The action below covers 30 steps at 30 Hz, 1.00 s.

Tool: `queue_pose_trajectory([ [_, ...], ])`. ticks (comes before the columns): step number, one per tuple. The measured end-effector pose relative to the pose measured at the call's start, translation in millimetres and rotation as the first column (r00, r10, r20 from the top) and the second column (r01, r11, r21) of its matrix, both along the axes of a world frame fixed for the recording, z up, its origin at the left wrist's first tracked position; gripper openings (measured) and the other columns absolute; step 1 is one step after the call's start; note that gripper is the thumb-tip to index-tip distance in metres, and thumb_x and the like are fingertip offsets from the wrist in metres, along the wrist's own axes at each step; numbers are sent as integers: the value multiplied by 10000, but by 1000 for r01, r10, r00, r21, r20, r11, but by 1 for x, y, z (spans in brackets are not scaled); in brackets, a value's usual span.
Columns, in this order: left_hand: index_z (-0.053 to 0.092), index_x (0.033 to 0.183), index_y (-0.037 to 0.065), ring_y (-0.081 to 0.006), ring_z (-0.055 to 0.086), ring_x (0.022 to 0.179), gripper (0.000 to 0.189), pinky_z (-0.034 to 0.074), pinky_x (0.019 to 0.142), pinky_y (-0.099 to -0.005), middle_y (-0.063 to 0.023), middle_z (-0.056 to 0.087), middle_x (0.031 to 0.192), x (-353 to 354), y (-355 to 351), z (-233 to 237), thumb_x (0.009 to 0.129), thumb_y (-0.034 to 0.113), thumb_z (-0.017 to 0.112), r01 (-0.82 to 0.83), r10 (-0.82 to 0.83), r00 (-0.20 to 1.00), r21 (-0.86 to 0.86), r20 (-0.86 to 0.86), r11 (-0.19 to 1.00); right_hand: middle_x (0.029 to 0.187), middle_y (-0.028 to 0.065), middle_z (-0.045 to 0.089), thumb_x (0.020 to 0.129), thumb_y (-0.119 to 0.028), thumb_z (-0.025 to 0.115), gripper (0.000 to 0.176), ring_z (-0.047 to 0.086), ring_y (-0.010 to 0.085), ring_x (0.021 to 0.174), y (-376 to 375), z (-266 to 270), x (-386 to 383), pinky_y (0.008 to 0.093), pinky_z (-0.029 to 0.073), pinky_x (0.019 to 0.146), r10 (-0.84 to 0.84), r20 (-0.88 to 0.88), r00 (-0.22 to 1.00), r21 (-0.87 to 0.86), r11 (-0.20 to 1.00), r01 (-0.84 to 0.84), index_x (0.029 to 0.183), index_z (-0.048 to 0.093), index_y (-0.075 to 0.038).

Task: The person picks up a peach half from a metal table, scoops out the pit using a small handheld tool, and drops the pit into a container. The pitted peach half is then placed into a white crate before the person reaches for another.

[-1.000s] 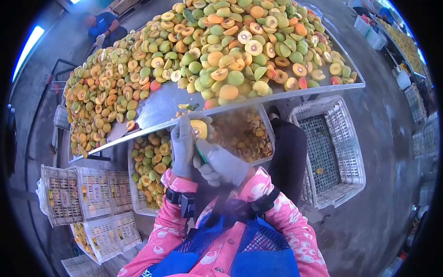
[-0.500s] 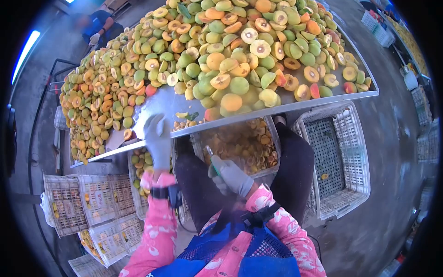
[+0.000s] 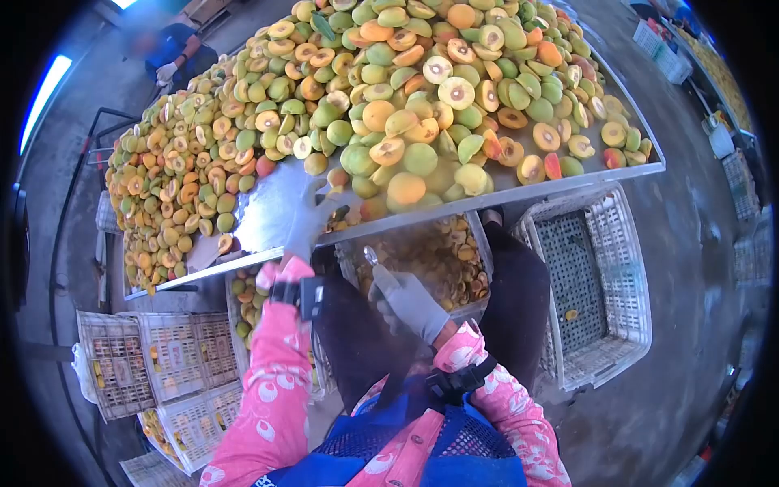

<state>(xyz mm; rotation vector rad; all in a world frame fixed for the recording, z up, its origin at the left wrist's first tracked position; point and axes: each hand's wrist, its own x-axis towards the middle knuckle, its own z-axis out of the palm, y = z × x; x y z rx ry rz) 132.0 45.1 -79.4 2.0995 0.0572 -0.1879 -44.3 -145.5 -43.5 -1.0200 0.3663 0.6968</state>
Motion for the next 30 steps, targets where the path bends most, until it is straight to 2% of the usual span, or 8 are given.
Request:
queue_pose_trajectory([
  [1,504,1234,-15,-313,626,962,513,507,816,-401,-171,636,1042,-16,-1,7,857,303,646,7,-7,1000,3,-1,1000,547,-25,431,988,-458,443,465,376,77,405,1,8,-2,261,320,381,-11,88,996,-46,999,15,765,548,-63],
  [3,478,1238,-51,-273,624,950,495,506,818,-362,-131,629,1060,-52,-4,17,874,242,643,-40,-75,993,-869,-89,493,558,-22,446,994,-406,455,435,372,78,413,7,15,-6,270,321,391,-12,169,985,-96,995,29,742,547,-64],
  [9,478,1212,-34,-250,616,916,388,507,824,-319,-125,621,1081,-149,-45,86,984,279,468,174,-21,913,-340,408,924,681,127,581,964,-259,514,301,555,225,613,26,31,-21,356,450,603,-46,622,782,-296,910,290,900,601,22],
  [10,512,1171,-13,-220,610,898,440,504,788,-300,-116,623,1069,-155,-52,85,1010,376,383,115,86,947,-577,309,809,681,127,581,964,-259,514,301,555,225,613,30,31,-25,356,450,603,-44,629,776,-295,910,291,900,601,22],
  [21,619,1006,-11,-143,585,735,483,479,700,-254,-92,659,877,-187,-61,116,1026,392,353,-59,235,952,-635,196,770,708,201,573,970,-262,503,300,599,324,653,47,49,-54,400,459,617,-87,793,603,-274,833,481,917,589,21],
  [25,637,995,-10,-101,568,711,427,459,672,-233,-80,670,843,-179,-56,105,1027,331,382,-48,155,981,-639,112,767,601,92,533,993,-334,481,382,544,230,516,37,46,-52,369,426,497,-110,744,659,-181,916,357,862,576,13],
  [27,640,990,-7,-95,568,708,413,456,662,-228,-77,671,832,-178,-57,102,1026,319,391,-56,163,979,-607,122,792,543,-14,446,1003,-442,428,463,420,117,405,22,68,-53,303,334,383,29,252,967,-8,1000,-28,805,540,-39],
  [30,645,984,-4,-93,572,702,398,454,640,-228,-76,672,818,-176,-60,96,1024,308,401,-30,139,978,-549,158,836,513,-61,351,996,-522,370,487,279,59,359,17,61,-53,235,228,343,76,164,983,179,978,-106,790,504,-101],
])
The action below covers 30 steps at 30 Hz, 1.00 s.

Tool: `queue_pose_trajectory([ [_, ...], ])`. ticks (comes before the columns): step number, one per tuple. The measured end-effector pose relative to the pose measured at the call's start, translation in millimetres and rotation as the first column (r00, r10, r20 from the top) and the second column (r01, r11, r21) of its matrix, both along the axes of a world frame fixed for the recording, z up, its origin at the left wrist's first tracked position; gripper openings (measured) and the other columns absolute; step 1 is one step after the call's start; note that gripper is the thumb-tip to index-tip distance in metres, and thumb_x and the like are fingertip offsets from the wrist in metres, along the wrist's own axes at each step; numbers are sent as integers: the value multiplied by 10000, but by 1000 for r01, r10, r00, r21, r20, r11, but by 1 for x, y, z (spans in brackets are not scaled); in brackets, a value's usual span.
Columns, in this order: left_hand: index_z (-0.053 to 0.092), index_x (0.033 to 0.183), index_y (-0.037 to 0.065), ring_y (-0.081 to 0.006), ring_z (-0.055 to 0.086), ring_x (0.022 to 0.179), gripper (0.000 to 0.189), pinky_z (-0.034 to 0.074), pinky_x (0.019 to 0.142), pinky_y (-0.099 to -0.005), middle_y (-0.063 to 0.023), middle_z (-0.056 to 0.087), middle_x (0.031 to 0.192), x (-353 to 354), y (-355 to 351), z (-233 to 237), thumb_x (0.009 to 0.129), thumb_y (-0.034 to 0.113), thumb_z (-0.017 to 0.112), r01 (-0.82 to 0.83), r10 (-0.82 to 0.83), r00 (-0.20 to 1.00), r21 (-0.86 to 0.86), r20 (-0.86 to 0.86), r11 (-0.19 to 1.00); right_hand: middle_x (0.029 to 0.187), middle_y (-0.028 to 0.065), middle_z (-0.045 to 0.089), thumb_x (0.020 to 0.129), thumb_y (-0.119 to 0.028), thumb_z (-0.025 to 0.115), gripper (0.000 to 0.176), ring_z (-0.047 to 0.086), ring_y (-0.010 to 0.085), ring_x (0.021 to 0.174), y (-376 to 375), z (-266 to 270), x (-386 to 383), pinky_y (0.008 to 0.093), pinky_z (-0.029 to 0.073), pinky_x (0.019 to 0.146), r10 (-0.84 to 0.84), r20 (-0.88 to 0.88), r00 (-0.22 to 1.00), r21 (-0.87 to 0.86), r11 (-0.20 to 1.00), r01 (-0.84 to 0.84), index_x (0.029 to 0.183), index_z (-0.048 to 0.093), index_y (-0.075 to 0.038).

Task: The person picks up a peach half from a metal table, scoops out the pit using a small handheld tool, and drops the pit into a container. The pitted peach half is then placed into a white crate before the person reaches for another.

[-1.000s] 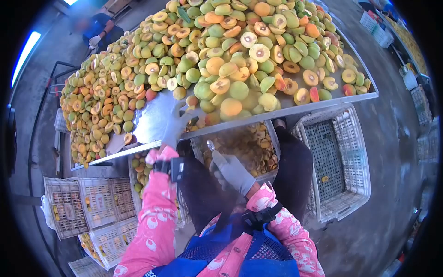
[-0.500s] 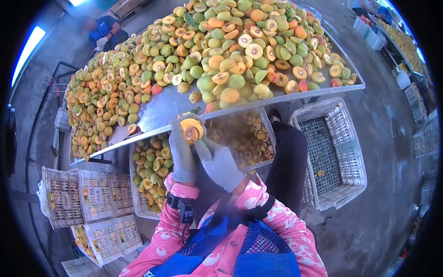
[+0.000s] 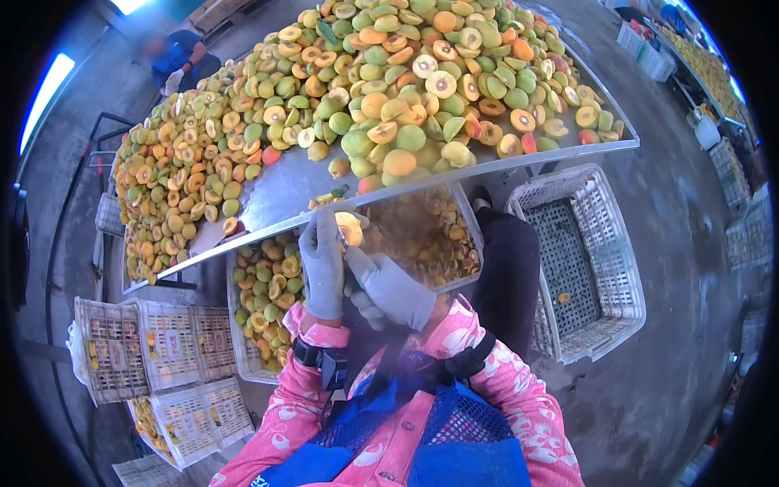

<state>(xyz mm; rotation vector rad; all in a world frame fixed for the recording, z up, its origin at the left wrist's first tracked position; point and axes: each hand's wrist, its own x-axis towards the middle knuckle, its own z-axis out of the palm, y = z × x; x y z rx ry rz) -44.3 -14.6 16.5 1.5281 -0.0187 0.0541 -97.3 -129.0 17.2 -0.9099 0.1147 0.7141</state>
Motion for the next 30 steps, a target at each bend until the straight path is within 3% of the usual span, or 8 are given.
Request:
queue_pose_trajectory([
  [8,587,1057,8,-152,598,704,341,484,647,-261,-77,646,851,16,-5,-33,1002,310,438,-14,-210,916,-551,-342,835,519,-69,295,939,-634,372,556,270,39,375,-8,-42,15,218,238,307,280,-88,956,721,680,-133,805,492,-108],
  [10,588,1117,24,-211,633,750,284,534,671,-301,-94,650,876,7,17,-32,934,238,551,-348,-52,876,701,480,623,517,-68,299,934,-634,373,556,268,37,375,-9,-56,16,215,235,306,244,-65,968,757,643,-111,804,498,-109],
  [12,646,1028,-6,-207,635,792,206,516,707,-282,-122,665,923,9,68,-55,859,104,602,-439,437,898,-103,-45,892,532,-70,277,960,-610,361,545,260,62,371,-16,-79,21,244,236,330,210,-160,965,699,714,-40,801,521,-115],
  [14,676,921,-18,-205,631,803,158,509,731,-298,-122,669,910,13,146,-75,859,115,619,-620,383,779,695,496,363,531,-66,281,965,-601,362,543,271,68,377,-24,-82,27,251,248,340,124,-268,955,432,902,4,800,520,-109],
  [17,686,861,-8,-296,631,866,101,503,781,-393,-163,672,897,46,117,-58,771,36,666,-749,320,663,596,677,289,528,-47,331,977,-561,369,526,325,83,397,-22,-86,34,270,293,367,-23,-321,947,27,999,34,795,523,-92],
  [20,617,1112,19,-337,589,1030,341,469,888,-398,-192,617,1090,121,64,-85,797,124,695,-426,19,867,721,497,546,538,-33,386,986,-518,392,498,354,90,403,-23,-91,42,272,311,367,-105,-242,965,-198,979,56,798,534,-80],
  [25,602,1147,87,-359,608,988,399,497,819,-454,-204,602,1146,232,39,-134,813,301,637,-85,-191,977,994,97,70,557,-36,425,994,-442,431,440,376,83,401,-43,-96,51,267,321,363,-201,-207,957,-251,957,146,790,548,-70],
  [30,558,1210,17,-182,625,889,475,521,800,-313,-86,637,996,158,53,-101,1025,385,323,119,-155,938,-132,-311,984,597,67,516,988,-355,470,405,478,150,502,-22,-80,65,328,409,479,-169,135,976,-398,893,210,798,583,-16],
])
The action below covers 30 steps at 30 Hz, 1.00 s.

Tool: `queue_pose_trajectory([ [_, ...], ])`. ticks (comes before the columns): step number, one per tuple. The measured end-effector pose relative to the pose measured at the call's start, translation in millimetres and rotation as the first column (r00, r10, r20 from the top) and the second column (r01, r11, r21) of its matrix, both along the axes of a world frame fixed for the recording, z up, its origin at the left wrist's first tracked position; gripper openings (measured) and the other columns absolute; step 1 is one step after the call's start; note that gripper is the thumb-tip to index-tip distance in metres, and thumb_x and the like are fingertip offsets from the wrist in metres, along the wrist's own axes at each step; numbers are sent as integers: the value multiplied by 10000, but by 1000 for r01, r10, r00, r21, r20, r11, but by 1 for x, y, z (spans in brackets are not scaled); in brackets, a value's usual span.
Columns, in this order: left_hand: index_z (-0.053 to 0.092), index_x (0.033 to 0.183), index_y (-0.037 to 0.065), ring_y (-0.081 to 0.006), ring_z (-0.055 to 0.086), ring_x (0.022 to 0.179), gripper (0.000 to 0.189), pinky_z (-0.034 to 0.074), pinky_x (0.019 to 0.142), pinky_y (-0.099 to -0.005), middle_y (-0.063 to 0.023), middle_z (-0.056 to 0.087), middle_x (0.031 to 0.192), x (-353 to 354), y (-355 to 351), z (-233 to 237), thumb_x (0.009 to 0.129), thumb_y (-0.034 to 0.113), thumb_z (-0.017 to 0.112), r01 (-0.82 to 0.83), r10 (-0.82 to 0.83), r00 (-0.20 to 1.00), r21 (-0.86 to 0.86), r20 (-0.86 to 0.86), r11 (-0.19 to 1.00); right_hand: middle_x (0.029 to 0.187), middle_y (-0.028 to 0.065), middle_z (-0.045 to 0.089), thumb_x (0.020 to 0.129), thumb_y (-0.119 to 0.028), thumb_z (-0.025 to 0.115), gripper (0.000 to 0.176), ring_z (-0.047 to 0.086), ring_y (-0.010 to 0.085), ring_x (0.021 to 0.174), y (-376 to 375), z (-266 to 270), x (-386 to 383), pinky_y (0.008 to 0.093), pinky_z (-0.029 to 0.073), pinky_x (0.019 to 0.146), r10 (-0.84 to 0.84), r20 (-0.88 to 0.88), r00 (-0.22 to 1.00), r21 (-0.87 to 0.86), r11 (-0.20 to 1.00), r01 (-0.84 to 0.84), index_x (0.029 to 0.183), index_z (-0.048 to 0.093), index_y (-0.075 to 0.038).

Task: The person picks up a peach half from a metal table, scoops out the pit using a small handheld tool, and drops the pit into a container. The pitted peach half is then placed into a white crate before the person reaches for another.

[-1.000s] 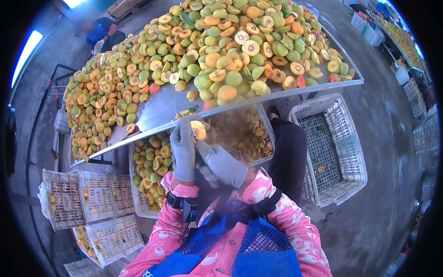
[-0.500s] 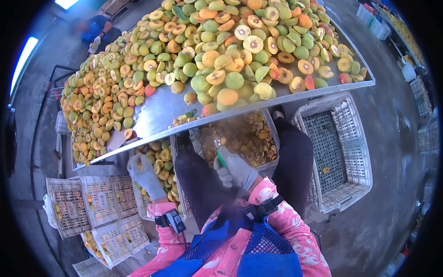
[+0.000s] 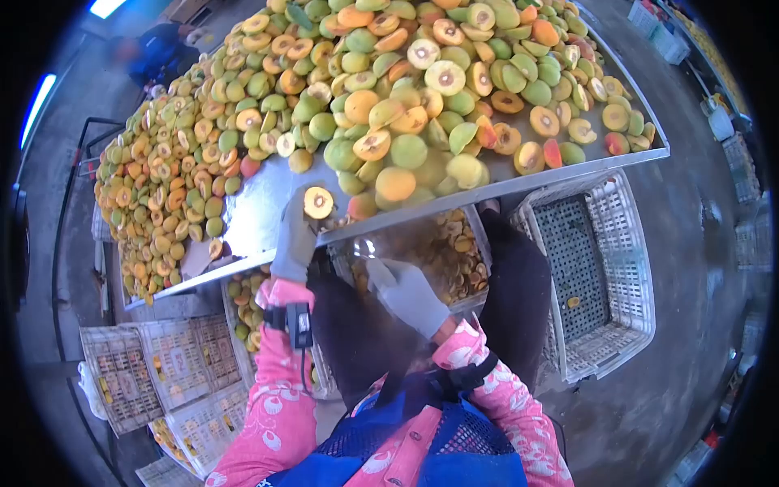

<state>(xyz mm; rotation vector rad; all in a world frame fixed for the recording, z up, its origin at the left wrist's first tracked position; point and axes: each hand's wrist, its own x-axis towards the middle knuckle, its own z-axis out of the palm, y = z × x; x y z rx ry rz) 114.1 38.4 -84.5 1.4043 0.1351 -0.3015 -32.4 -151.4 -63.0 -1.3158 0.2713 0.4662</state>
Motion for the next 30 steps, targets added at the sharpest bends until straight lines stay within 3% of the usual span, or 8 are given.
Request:
queue_pose_trajectory([
  [3,552,1208,-11,-185,631,884,591,520,797,-306,-98,640,990,-60,-18,33,1026,469,258,-123,125,992,-182,-2,976,678,176,574,971,-287,509,345,518,212,617,19,22,0,368,450,624,27,256,966,-159,987,15,860,596,28],
  [5,558,1192,-12,-166,614,842,638,507,767,-282,-93,634,959,-86,-25,41,1024,504,221,-30,38,976,-38,213,999,704,198,589,967,-288,517,342,522,227,602,26,29,-5,370,449,605,35,425,905,-240,968,75,887,605,32],
  [8,588,1107,-11,-139,556,740,606,463,671,-242,-82,617,869,-106,-39,53,1029,480,243,-126,76,926,113,369,986,720,211,590,965,-296,520,343,548,247,608,33,32,-18,380,451,603,-13,457,889,-257,955,146,896,610,27],
  [11,612,1056,-10,-135,561,729,574,454,642,-232,-84,623,855,-127,-47,85,1034,448,265,-116,125,955,-50,268,992,721,218,583,965,-291,520,331,563,259,608,39,44,-31,385,450,598,-63,499,864,-202,962,186,882,600,19],
  [20,616,1058,-32,-124,576,717,549,472,677,-232,-93,656,880,-158,-54,111,1036,416,299,-221,120,840,131,530,966,757,193,624,979,-262,496,292,583,214,649,52,55,-58,362,459,623,-122,515,849,-90,977,195,931,614,1],
  [24,603,1118,-32,-117,575,722,548,472,709,-241,-86,660,880,-163,-52,121,1036,415,297,-171,52,837,170,544,970,742,140,630,994,-272,475,321,553,160,664,46,55,-59,346,459,632,-120,513,850,-19,988,151,915,605,11],
  [27,590,1161,-33,-111,571,731,545,468,712,-239,-85,662,884,-165,-52,126,1037,409,296,-64,17,932,118,363,991,790,129,654,968,-201,468,289,586,155,742,38,61,-62,332,493,674,23,490,871,-183,980,77,999,608,50],
  [30,591,1162,-34,-108,567,722,549,464,697,-231,-81,662,872,-167,-55,126,1035,413,298,-77,16,921,141,390,987,704,69,593,1002,-317,467,377,549,120,700,36,63,-63,331,462,635,-33,507,862,-105,989,100,920,592,29],
])
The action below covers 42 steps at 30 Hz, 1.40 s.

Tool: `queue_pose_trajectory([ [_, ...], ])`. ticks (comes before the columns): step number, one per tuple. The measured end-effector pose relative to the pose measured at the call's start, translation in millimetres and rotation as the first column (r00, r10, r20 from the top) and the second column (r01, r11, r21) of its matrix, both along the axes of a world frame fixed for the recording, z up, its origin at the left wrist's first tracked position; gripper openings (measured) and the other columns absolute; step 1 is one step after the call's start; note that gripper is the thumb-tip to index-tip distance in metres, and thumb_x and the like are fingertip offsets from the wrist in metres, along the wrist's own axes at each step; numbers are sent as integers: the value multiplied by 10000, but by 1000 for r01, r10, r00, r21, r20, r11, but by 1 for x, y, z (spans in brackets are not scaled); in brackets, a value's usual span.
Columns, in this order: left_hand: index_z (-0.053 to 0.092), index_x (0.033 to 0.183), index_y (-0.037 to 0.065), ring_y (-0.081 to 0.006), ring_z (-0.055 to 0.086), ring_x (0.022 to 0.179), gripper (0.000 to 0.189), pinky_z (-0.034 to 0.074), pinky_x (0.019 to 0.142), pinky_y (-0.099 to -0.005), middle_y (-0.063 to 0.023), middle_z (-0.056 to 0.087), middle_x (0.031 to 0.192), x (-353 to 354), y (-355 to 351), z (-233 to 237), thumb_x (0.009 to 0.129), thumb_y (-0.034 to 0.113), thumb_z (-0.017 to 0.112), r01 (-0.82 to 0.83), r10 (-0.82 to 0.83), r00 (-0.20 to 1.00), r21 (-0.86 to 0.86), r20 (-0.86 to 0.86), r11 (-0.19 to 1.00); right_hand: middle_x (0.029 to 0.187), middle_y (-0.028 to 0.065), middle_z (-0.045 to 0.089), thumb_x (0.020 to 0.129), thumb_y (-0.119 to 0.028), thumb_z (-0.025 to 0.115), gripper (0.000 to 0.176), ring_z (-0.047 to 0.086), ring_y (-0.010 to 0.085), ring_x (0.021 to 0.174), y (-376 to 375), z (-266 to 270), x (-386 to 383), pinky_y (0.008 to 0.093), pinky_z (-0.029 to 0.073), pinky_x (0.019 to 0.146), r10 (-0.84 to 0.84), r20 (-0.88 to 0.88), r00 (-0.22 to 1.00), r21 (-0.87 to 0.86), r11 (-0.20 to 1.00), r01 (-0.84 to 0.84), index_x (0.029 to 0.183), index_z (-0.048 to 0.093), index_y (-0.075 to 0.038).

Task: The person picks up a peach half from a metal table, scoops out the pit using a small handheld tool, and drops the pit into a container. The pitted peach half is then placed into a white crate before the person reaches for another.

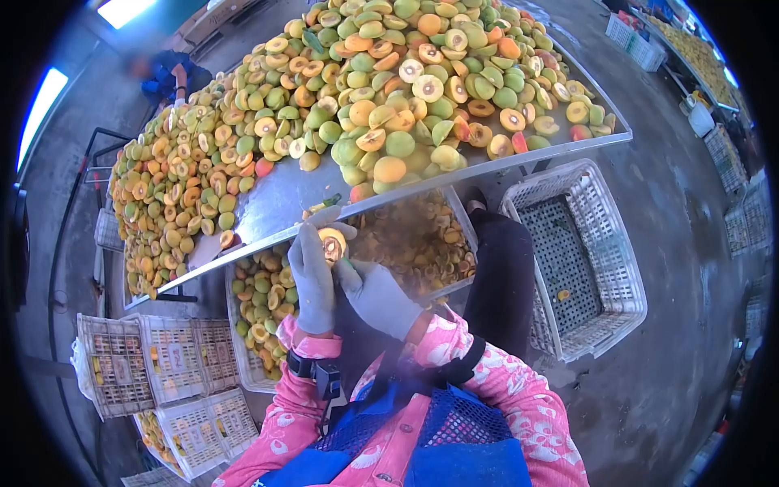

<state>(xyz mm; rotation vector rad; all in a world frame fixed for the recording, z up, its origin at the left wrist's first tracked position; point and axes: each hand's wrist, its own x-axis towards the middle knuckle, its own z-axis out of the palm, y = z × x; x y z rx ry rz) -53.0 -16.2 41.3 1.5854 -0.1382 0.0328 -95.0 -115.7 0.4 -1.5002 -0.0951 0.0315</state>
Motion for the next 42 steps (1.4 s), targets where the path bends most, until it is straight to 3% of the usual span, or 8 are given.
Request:
queue_pose_trajectory([
  [6,593,1171,-28,-107,576,713,536,476,661,-226,-81,662,873,5,2,-8,1030,418,331,8,-23,995,137,102,991,566,2,510,1009,-405,444,460,445,61,514,-10,10,-1,260,369,457,407,-428,807,456,868,-197,801,595,-24],
  [9,595,1178,-19,-120,599,721,512,512,664,-249,-86,664,885,0,-5,7,1029,405,350,62,-92,982,-178,-166,982,521,-29,453,1009,-439,416,484,390,65,411,8,-18,4,239,289,383,-142,207,968,62,989,132,734,565,-70],
  [11,593,1185,-14,-138,618,722,534,538,661,-273,-94,666,900,0,-6,4,1022,434,350,4,-14,984,-58,-178,998,514,-13,440,999,-449,403,489,382,94,380,-6,12,-1,255,292,348,235,-316,919,306,942,-136,727,534,-64],
  [20,614,983,-1,-167,608,639,520,517,565,-281,-102,634,772,12,9,-10,996,468,388,179,-359,866,-454,-348,873,539,-51,355,945,-602,435,517,315,74,385,-20,22,-8,227,253,357,573,-447,687,642,740,-199,812,507,-108],
  [26,601,861,2,-173,581,571,438,495,556,-282,-110,620,707,16,2,-13,996,363,392,206,-237,956,-181,-175,962,534,-58,322,918,-658,426,554,306,67,396,-29,8,-3,237,254,366,769,-313,557,811,521,-265,811,501,-120],
  [33,615,835,-11,-151,575,614,445,477,572,-264,-95,626,719,27,-6,-36,1002,313,361,144,-323,864,-426,-385,893,527,-68,293,903,-674,427,563,276,60,382,-28,-6,4,223,238,349,534,-488,691,614,772,-163,785,498,-128],
  [38,597,874,1,-174,568,585,476,479,542,-277,-110,603,699,33,-14,-42,1001,412,393,281,-323,937,-262,-134,923,518,-60,289,945,-640,368,548,264,76,368,-37,-21,3,232,214,345,845,-114,523,961,226,-157,773,479,-131],
  [42,599,925,20,-209,602,618,457,525,579,-321,-117,625,755,43,-14,-61,988,437,424,132,-426,813,-586,-397,799,547,-30,401,959,-592,400,516,403,130,418,-45,-29,19,275,359,403,650,-382,656,715,658,-236,844,536,-108],
])
